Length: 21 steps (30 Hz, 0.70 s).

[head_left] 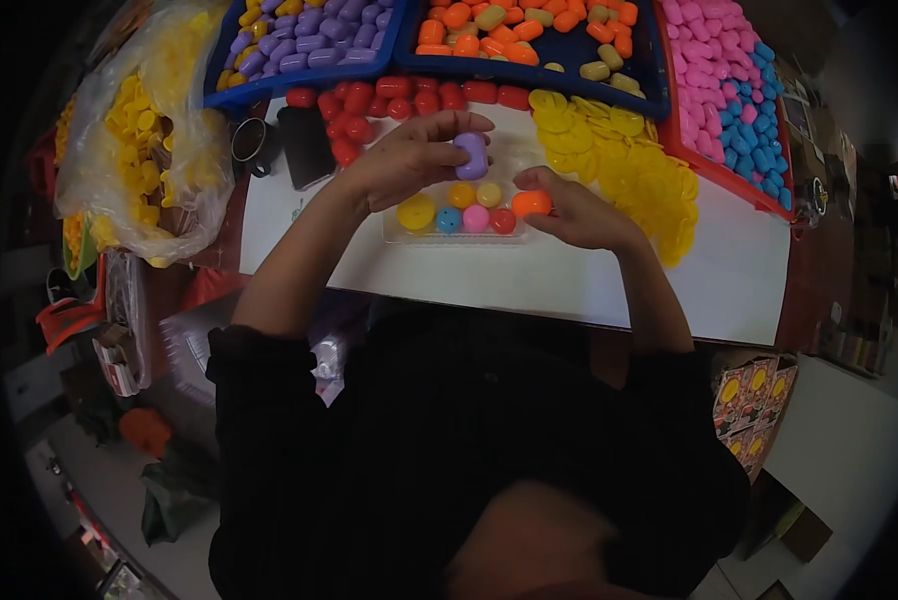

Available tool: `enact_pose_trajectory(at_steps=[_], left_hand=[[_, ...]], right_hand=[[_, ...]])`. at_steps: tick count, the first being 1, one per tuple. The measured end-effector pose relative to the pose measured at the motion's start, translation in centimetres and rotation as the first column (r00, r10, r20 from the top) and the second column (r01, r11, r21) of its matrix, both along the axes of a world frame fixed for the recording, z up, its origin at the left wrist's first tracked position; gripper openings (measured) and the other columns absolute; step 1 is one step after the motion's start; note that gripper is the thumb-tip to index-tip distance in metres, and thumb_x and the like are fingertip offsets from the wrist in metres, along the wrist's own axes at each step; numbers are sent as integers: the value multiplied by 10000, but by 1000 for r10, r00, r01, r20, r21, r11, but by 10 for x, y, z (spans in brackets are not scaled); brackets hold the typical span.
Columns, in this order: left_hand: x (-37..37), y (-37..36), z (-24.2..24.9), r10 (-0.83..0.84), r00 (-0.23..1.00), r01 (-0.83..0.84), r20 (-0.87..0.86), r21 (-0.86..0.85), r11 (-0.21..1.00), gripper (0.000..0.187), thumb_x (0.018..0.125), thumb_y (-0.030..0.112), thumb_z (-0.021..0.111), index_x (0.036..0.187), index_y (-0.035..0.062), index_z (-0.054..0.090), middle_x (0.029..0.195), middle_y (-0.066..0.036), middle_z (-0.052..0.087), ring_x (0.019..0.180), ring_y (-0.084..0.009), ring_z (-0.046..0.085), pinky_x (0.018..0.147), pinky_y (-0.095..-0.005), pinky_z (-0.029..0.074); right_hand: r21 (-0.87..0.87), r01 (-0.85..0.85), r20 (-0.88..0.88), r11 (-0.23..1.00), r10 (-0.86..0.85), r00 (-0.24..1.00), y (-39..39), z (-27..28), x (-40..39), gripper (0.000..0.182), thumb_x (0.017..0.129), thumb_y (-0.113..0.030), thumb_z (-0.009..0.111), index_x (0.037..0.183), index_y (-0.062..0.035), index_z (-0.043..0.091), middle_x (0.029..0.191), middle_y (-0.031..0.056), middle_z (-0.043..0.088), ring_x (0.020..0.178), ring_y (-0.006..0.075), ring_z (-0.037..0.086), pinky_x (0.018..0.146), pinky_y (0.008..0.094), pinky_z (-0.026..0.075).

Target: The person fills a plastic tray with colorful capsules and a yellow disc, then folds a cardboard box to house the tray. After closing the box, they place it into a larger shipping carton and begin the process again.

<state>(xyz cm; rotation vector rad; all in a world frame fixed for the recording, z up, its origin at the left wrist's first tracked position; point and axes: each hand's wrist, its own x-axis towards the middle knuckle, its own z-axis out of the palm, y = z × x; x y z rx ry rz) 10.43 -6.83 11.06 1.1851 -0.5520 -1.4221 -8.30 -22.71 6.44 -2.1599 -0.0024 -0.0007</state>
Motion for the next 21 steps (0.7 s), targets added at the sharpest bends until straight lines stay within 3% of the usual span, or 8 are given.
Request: enact_pose_trajectory(at_steps=[3, 6, 8, 12, 15, 16, 18, 21], left_hand=[[-1, 1, -9, -25, 939, 16, 342, 27, 1000, 365, 810, 56, 608, 1158, 40, 498, 1065, -67, 562, 1022, -178, 547, 905, -304, 443], [-8, -6, -22, -21, 674, 37, 738, -6, 999, 384, 757, 77, 665, 1111, 42, 522, 1023, -70, 568, 998, -198, 554, 855, -301, 458], [-9, -10, -30, -6, 294, 173, 956, -47, 984, 330, 700, 89, 704, 1000, 38, 578, 942, -73, 559, 906, -218, 560, 779, -306, 466], [-4, -6, -45, -11, 245, 242, 970, -50, 969, 230, 673, 73, 708, 880, 31, 618, 881, -77, 532, 826, -226, 543, 726, -313, 459], [5, -5, -47, 4, 166, 305, 986, -55, 951, 148, 678, 79, 709, 787, 17, 629, 870, -68, 526, 800, -214, 535, 718, -310, 462], [8, -4, -37, -22, 205, 305, 978, -43, 951, 133, 696, 84, 703, 786, 18, 631, 866, -65, 525, 804, -209, 535, 705, -304, 460], [16, -1, -17, -33, 234, 293, 972, -38, 955, 118, 714, 90, 698, 785, 20, 633, 863, -61, 525, 807, -205, 536, 693, -298, 457], [29, 6, 7, 183, 286, 159, 941, -235, 959, 148, 752, 171, 687, 786, 35, 640, 849, -81, 554, 822, -233, 561, 688, -331, 465]], right_hand=[[-39, 219, -333, 975, -220, 917, 8, 30, -1, 464, 802, -270, 648, 1105, 53, 510, 1012, 188, 593, 927, 276, 584, 813, 340, 454], [-101, 313, -431, 944, -325, 841, 17, 31, 4, 399, 809, -272, 646, 1016, 59, 563, 969, 177, 602, 865, 267, 588, 797, 323, 458], [131, 435, -405, 891, -353, 844, 21, 14, 1, 366, 818, -272, 634, 960, 63, 593, 1027, 191, 567, 912, 259, 564, 785, 320, 463], [113, 405, -161, 907, -386, 908, 42, -22, -17, 400, 833, -277, 612, 1032, 68, 570, 1138, 215, 498, 1012, 287, 515, 818, 355, 454], [-472, 247, 87, 846, -234, 968, 75, -30, -22, 505, 854, -368, 557, 1082, 82, 531, 1217, 242, 460, 1069, 364, 477, 893, 428, 407], [-478, 245, 90, 843, -230, 969, 66, -17, -16, 505, 854, -368, 557, 1082, 82, 531, 1217, 242, 460, 1069, 364, 477, 893, 428, 407], [-357, -92, -324, 930, -31, 946, 29, 29, 2, 532, 852, -403, 547, 1087, 74, 535, 1158, 234, 520, 1044, 357, 514, 878, 410, 420], [-184, 306, -48, 934, -320, 946, -33, 73, 64, 424, 855, -273, 585, 1155, 19, 519, 1143, 151, 557, 1000, 287, 573, 874, 368, 438]])
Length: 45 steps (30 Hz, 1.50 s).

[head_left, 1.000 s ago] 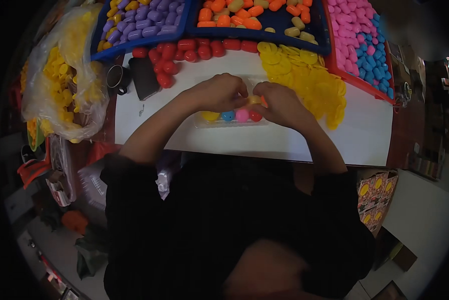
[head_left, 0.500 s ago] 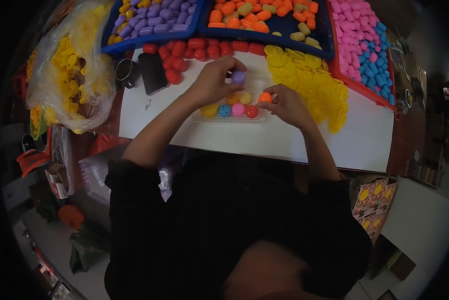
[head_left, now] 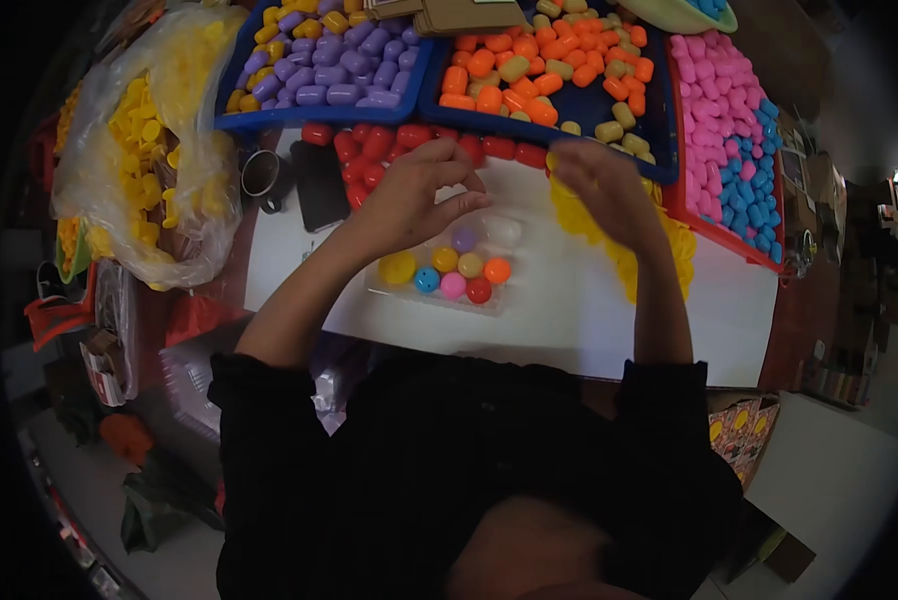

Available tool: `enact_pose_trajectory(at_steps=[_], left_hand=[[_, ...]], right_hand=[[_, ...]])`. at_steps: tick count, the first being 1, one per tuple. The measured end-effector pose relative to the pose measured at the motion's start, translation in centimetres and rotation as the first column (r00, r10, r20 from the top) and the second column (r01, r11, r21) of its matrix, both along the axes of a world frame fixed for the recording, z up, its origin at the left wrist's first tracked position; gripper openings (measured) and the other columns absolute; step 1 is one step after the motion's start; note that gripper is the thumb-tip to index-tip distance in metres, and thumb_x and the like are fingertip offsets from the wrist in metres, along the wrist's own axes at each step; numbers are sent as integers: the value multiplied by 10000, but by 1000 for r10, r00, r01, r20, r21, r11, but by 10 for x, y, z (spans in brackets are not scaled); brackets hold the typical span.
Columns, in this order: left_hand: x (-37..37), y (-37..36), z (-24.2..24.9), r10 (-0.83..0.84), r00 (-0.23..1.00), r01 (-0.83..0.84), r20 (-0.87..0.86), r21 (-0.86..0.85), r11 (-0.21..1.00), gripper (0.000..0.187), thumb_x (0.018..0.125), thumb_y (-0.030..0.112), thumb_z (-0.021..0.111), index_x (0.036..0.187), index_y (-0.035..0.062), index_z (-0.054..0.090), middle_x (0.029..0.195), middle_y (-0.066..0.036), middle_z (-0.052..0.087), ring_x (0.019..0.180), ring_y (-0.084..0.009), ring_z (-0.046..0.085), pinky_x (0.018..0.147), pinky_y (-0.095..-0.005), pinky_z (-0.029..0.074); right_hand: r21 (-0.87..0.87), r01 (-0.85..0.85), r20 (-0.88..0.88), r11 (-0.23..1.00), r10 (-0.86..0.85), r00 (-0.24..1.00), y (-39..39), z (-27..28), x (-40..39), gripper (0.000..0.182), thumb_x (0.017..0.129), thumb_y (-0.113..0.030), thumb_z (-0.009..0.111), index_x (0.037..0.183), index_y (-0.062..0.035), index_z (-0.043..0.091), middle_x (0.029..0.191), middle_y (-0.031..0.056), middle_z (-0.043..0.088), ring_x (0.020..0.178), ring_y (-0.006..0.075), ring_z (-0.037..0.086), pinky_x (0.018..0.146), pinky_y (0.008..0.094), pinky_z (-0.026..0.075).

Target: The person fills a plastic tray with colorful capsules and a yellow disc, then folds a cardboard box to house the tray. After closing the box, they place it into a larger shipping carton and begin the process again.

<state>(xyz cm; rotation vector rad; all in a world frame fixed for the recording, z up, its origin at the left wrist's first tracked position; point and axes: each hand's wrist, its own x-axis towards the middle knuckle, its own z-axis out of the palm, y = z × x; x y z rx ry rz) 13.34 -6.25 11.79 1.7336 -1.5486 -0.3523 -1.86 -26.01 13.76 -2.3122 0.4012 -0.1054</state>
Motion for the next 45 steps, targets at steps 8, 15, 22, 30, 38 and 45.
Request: enact_pose_trajectory(at_steps=[8, 15, 22, 30, 38, 45], left_hand=[[6, -2, 14, 57, 966, -66, -254, -28, 997, 98, 777, 138, 676, 782, 47, 638, 815, -70, 568, 767, -212, 574, 649, -294, 461], [46, -32, 5, 411, 645, -575, -645, -55, 817, 603, 738, 136, 713, 1245, 4, 414, 1122, -77, 499, 814, -107, 510, 730, -241, 452], [-14, -94, 27, 196, 937, -272, -289, -251, 929, 725, 709, 13, 593, 1315, 2, 193, 1045, -225, 561, 913, -351, 589, 768, -386, 471], [-118, -46, 7, -241, 945, 196, 223, 205, 959, 839, 706, 80, 622, 1379, -2, 128, 1282, -270, 336, 989, -414, 518, 785, -454, 475], [-105, -61, -1, -342, 937, 311, -69, -277, 909, 848, 668, 286, 781, 1356, 130, 310, 1358, -160, 292, 1223, -291, 363, 987, -402, 324], [-120, -31, -7, -352, 928, 276, -121, -411, 869, 809, 574, 309, 841, 1224, 93, 411, 1302, -151, 329, 1189, -290, 401, 980, -385, 344]], right_hand=[[-326, 338, 405, 883, -193, 894, -139, -82, 267, 801, 647, -545, 711, 1113, 74, 506, 1162, 230, 497, 1029, 297, 548, 809, 375, 468], [-435, 447, 443, 782, -246, 862, -102, -4, 144, 545, 690, -418, 676, 996, 26, 598, 823, 180, 643, 752, 282, 648, 655, 357, 515], [192, 516, 454, 835, -542, 708, -19, -2, -51, 588, 745, -346, 672, 1169, 31, 516, 907, 96, 660, 801, 220, 647, 721, 297, 503], [612, 458, 377, 644, -748, 547, -21, 10, -157, 588, 841, -179, 619, 1312, -13, 309, 1097, 103, 551, 973, 173, 562, 819, 299, 478], [170, 426, 660, 889, -423, 620, 44, -49, -167, 650, 656, -101, 770, 1208, -22, 435, 1240, 192, 462, 1123, 297, 501, 932, 351, 414], [-250, 381, 831, 890, -4, 556, 66, -42, -187, 539, 583, -232, 845, 959, -72, 493, 1174, 167, 496, 1137, 334, 497, 971, 503, 363]])
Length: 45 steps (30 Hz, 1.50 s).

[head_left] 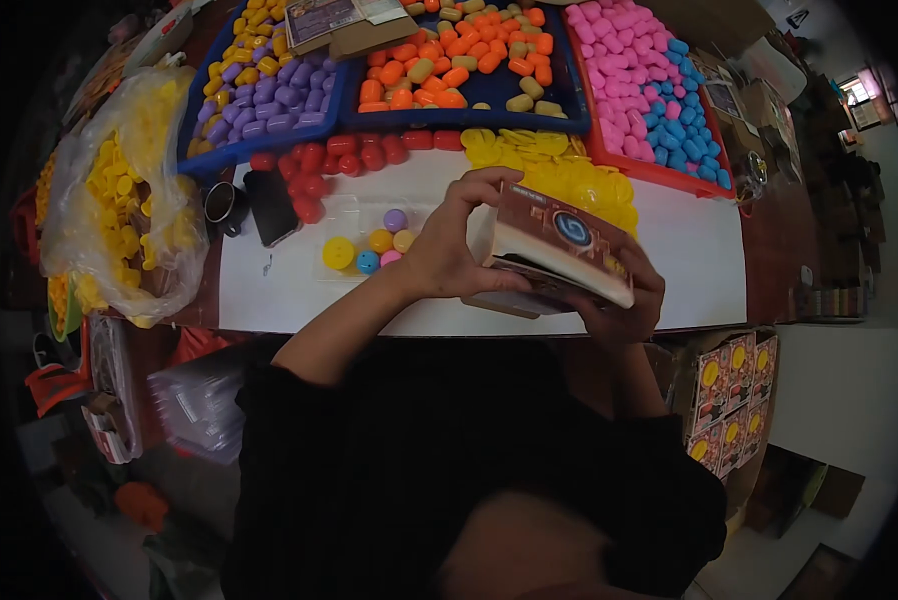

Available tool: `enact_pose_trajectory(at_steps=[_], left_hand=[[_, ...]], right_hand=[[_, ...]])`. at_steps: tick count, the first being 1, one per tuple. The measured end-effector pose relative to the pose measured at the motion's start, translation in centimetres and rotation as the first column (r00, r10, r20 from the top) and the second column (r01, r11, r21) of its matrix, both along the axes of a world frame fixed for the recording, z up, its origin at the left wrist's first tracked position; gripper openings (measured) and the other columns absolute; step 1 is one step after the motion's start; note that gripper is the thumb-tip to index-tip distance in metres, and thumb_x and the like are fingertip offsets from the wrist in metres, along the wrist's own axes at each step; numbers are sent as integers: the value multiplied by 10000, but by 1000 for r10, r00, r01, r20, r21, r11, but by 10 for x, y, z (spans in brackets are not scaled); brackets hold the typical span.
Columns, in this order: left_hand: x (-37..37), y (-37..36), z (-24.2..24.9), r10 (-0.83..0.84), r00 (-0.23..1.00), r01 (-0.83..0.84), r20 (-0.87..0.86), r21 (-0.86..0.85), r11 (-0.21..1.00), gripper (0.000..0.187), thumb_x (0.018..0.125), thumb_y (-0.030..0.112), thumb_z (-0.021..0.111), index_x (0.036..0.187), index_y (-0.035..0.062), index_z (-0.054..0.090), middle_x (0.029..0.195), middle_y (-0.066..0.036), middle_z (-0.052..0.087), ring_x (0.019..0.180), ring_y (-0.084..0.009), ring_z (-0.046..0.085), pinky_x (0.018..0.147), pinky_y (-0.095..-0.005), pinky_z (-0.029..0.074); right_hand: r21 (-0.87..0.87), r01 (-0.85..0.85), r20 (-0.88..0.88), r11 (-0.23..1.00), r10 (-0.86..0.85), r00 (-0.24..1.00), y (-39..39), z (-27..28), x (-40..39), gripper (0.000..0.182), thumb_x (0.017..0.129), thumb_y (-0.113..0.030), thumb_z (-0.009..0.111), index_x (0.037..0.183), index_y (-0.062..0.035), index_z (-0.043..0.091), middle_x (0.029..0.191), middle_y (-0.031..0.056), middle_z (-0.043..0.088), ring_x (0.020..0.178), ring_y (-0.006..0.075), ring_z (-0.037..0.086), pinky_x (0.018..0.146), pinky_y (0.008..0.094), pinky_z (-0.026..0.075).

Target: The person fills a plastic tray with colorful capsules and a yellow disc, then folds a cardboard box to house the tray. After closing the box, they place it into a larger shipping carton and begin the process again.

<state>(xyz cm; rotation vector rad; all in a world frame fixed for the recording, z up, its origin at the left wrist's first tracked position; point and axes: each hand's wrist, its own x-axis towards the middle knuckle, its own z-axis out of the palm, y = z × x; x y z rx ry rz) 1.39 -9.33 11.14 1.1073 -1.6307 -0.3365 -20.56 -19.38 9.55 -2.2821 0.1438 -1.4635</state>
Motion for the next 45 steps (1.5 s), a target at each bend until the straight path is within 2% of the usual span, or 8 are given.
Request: enact_pose_trajectory(at_steps=[2, 7, 21, 29, 33, 34, 40, 45], left_hand=[[-9, 6, -10, -83, 912, 69, -401, -49, 996, 856, 493, 363, 870, 1166, 51, 443, 1314, -191, 321, 1178, -319, 409, 981, -435, 334], [-2, 21, 15, -175, 984, 173, 18, 61, 983, 841, 569, 407, 824, 1221, 86, 401, 1282, -181, 332, 1206, -322, 376, 960, -396, 364], [-31, 15, -18, -34, 951, -38, -308, -225, 974, 507, 614, 232, 814, 1048, 154, 565, 1296, -198, 342, 1222, -366, 337, 989, -422, 330], [-13, 23, -15, 76, 997, -70, 9, -286, 956, 589, 567, 287, 834, 1065, 158, 546, 1374, -173, 266, 1268, -370, 290, 1012, -476, 290], [-9, 36, -3, 251, 810, -203, -529, 149, 968, 884, 565, 314, 838, 1290, 94, 383, 1438, -160, 164, 1320, -331, 223, 1036, -473, 248], [-10, 35, -10, 262, 850, -185, -457, 208, 960, 1012, 645, 213, 798, 1399, 73, 138, 1376, -149, 292, 1310, -303, 250, 1047, -465, 247], [-3, 28, -5, -107, 957, 180, -270, 263, 948, 269, 708, -39, 649, 956, 64, 667, 961, -73, 655, 943, -211, 611, 822, -332, 480], [11, 26, 2, -305, 883, 214, 358, 270, 939, 295, 632, 6, 659, 915, 88, 681, 941, -27, 661, 965, -195, 598, 855, -335, 452]], right_hand=[[-91, -198, 136, 976, 209, 968, -6, -3, -5, 541, 576, -255, 852, 909, -70, 468, 1114, 135, 520, 1100, 332, 522, 977, 483, 367], [23, -62, -586, 998, 63, 808, 19, 90, 2, 481, 640, -241, 796, 916, -57, 447, 1109, 185, 511, 1095, 368, 489, 950, 475, 359], [-168, -18, -871, 986, -140, 470, 36, 104, 21, 975, 621, -465, 733, 1381, -80, 259, 1390, 237, 244, 1218, 423, 314, 953, 501, 301], [55, 9, -826, 998, 40, 562, 17, 101, 10, 958, 587, -280, 807, 1357, -55, 284, 1329, 189, 358, 1247, 371, 344, 940, 450, 398], [883, 23, -101, 469, 142, 985, -7, 96, -64, 861, 615, -125, 794, 1317, -16, 308, 1246, 135, 456, 1143, 265, 484, 957, 353, 438], [884, 25, -99, 466, 135, 986, -13, 70, -93, 861, 615, -125, 794, 1317, -16, 308, 1246, 135, 456, 1143, 265, 484, 957, 353, 438], [974, 152, -107, 166, -252, 962, 19, 18, -108, 617, 747, -65, 674, 1283, -5, 372, 1153, 94, 528, 1038, 186, 530, 875, 307, 433], [705, 326, -465, 629, 64, 883, 37, 26, -97, 638, 705, -114, 696, 1271, -26, 416, 1050, 67, 497, 952, 192, 508, 827, 306, 426]])
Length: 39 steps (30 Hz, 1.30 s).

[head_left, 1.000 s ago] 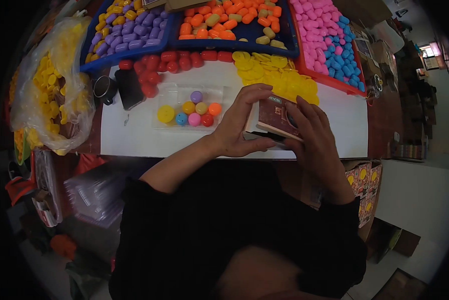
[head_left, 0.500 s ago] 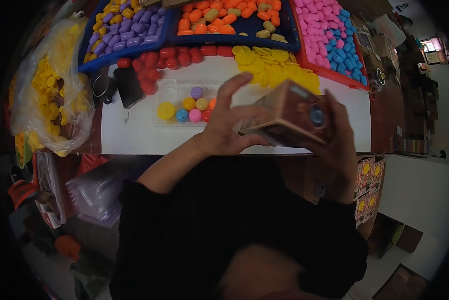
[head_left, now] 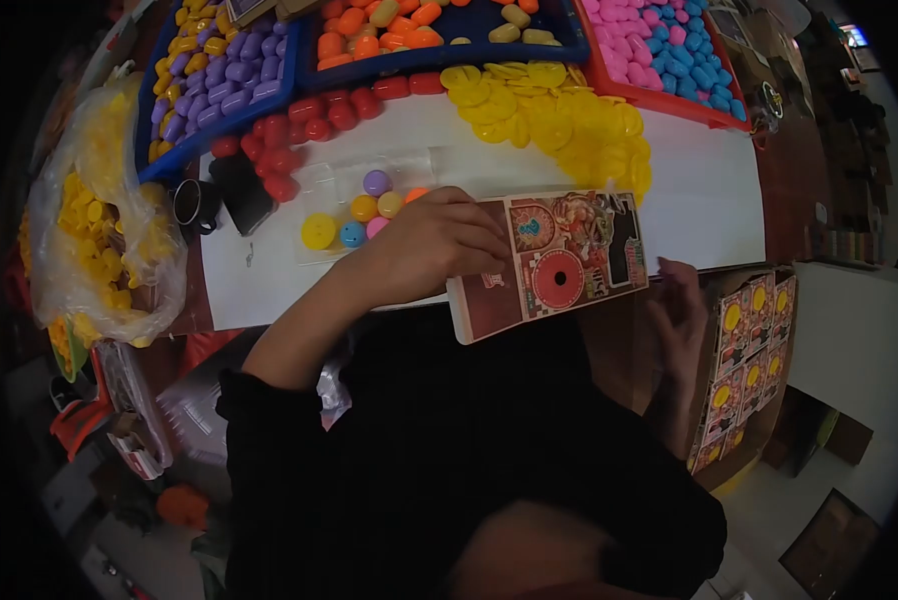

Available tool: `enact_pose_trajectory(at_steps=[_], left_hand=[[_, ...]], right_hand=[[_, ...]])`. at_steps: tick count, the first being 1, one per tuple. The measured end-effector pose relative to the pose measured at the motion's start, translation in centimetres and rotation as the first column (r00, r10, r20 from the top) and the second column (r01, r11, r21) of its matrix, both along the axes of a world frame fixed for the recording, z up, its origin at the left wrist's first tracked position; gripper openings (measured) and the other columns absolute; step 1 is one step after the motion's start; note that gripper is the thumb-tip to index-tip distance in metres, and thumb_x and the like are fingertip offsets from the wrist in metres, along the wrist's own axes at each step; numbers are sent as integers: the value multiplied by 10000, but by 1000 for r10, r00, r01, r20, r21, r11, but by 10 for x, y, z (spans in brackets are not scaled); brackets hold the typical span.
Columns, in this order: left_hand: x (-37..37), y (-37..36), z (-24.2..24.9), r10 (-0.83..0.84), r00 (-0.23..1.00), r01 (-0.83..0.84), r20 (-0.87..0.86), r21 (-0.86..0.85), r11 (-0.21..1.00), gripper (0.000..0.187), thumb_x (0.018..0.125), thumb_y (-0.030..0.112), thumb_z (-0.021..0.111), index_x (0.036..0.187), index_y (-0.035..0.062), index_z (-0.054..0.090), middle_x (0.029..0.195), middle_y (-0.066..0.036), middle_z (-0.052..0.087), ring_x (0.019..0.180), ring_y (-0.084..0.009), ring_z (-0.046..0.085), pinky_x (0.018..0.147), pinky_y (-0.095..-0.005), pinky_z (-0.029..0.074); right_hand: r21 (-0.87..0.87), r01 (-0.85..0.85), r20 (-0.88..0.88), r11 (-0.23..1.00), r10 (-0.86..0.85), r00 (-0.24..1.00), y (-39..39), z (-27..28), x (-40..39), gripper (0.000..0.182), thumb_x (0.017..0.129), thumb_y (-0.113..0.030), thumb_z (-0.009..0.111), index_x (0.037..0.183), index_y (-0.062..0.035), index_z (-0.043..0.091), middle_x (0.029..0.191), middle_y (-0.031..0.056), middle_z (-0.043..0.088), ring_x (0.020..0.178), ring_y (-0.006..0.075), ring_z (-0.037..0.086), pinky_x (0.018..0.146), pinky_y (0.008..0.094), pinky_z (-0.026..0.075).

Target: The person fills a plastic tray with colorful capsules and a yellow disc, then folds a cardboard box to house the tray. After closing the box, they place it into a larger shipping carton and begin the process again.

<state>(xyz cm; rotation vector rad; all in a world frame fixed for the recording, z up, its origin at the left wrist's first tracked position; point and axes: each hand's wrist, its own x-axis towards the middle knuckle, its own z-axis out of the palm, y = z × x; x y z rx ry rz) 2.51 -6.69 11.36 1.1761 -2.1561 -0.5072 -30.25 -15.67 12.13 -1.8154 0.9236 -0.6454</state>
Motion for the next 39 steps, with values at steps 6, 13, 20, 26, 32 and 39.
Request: enact_pose_trajectory(at_steps=[6, 13, 20, 26, 32, 39], left_hand=[[-6, -5, 4, -4, 937, 0, 348, 12, 1000, 448, 677, 106, 640, 1118, 126, 562, 1209, -48, 518, 1175, -215, 452, 974, -440, 346], [71, 31, -13, 358, 721, -578, 593, 230, 783, 1295, 395, 324, 873, 1423, 219, 93, 1440, -152, 166, 1323, -356, 201, 975, -656, 231], [79, 37, -13, 270, 764, -542, 587, 354, 762, 1204, 489, 172, 804, 1424, 236, 48, 1278, -153, 343, 1249, -323, 292, 967, -675, 190], [75, 39, -11, 239, 824, -451, 514, 339, 825, 1179, 492, 155, 777, 1426, 214, 59, 1257, -136, 359, 1233, -315, 307, 941, -625, 250], [65, 31, -15, 209, 865, -357, 455, 268, 895, 1217, 463, 314, 849, 1415, 183, 104, 1326, -140, 292, 1225, -323, 311, 955, -590, 272], [94, 49, -23, 346, 935, -326, -76, 199, 924, 1038, 548, 372, 824, 1365, 145, 226, 1311, -151, 299, 1204, -325, 343, 985, -399, 330]], right_hand=[[-383, -546, -562, 745, 280, 778, 52, -38, 117, 730, 668, -244, 715, 1254, 58, 401, 1031, 137, 483, 934, 275, 514, 708, 330, 475], [-208, -208, -188, 956, 170, 967, 38, -41, 160, 213, 797, -143, 566, 892, 45, 531, 718, 181, 541, 615, 329, 557, 564, 396, 455], [-30, -211, -26, 977, 211, 977, 41, -38, 173, 146, 820, -123, 532, 851, 20, 535, 692, 180, 546, 614, 320, 565, 561, 384, 440], [13, -233, 28, 972, 232, 972, 46, -26, 171, 131, 841, -104, 521, 871, 22, 532, 710, 140, 560, 639, 266, 577, 589, 354, 450], [102, -346, 122, 933, 333, 935, 56, -32, 187, 202, 848, -100, 511, 1014, 13, 492, 784, 134, 574, 704, 232, 593, 643, 339, 459], [97, -428, 138, 899, 413, 900, 68, -40, 210, 299, 828, -141, 542, 1069, 10, 451, 833, 161, 569, 724, 277, 596, 671, 357, 467]])
